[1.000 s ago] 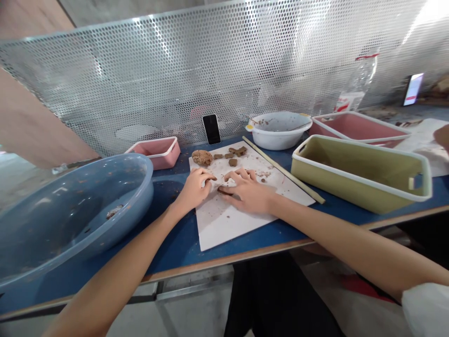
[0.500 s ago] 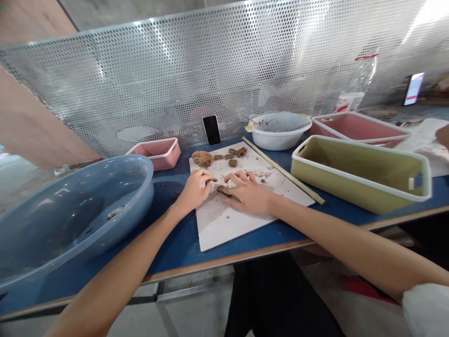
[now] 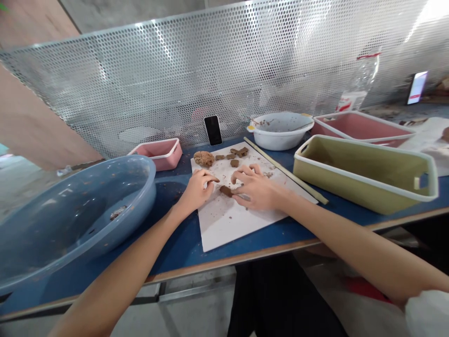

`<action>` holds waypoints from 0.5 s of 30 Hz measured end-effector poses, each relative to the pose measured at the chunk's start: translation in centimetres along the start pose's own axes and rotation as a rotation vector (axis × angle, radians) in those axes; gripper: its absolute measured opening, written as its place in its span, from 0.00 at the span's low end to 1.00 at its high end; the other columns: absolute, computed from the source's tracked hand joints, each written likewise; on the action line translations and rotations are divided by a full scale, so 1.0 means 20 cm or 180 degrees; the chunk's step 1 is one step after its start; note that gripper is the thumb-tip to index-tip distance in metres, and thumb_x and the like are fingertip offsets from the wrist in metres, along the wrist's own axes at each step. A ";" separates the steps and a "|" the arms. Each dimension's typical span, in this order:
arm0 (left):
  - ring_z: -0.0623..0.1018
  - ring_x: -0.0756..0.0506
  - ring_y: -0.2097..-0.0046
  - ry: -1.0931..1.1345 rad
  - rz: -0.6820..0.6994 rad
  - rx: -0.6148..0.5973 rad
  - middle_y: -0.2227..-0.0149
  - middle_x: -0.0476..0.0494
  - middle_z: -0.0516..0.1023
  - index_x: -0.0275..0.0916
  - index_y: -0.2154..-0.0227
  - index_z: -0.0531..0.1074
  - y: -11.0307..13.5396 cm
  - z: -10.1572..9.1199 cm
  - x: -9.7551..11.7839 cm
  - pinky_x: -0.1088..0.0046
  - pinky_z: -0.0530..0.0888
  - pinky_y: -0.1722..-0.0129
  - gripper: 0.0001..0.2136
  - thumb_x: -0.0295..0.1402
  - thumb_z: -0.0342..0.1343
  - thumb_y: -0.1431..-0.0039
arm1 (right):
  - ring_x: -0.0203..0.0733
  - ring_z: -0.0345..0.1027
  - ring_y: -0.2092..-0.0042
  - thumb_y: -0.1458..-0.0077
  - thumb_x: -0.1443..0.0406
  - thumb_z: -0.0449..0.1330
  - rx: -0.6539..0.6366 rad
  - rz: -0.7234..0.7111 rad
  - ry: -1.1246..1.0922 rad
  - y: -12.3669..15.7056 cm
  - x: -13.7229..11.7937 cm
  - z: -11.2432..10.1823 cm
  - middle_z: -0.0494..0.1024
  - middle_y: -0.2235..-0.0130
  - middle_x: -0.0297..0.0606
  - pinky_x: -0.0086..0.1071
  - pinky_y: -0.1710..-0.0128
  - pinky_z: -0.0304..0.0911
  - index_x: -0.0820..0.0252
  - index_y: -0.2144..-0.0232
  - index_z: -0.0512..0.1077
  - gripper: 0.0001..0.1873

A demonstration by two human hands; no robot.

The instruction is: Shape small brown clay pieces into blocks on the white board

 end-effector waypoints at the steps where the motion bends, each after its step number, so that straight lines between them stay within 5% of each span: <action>1: 0.77 0.36 0.46 -0.0010 0.0022 0.0002 0.55 0.38 0.80 0.39 0.54 0.88 0.00 0.00 0.00 0.53 0.78 0.38 0.17 0.23 0.53 0.30 | 0.59 0.67 0.40 0.23 0.58 0.55 0.0073 0.0014 -0.0035 0.00 0.01 -0.02 0.79 0.44 0.46 0.57 0.42 0.55 0.50 0.56 0.88 0.19; 15: 0.73 0.35 0.46 -0.0071 0.0480 -0.0527 0.52 0.37 0.79 0.43 0.53 0.90 0.01 0.04 0.09 0.51 0.78 0.38 0.27 0.12 0.54 0.42 | 0.58 0.69 0.42 0.29 0.63 0.59 -0.0002 0.0075 -0.0196 0.03 0.06 0.00 0.78 0.45 0.46 0.55 0.42 0.55 0.52 0.55 0.86 0.13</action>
Point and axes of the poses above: each hand's wrist, its own y-axis away from the middle knuckle, its own z-axis out of the palm, x = y × z, the point moved 8 cm from there along -y, towards the middle knuckle
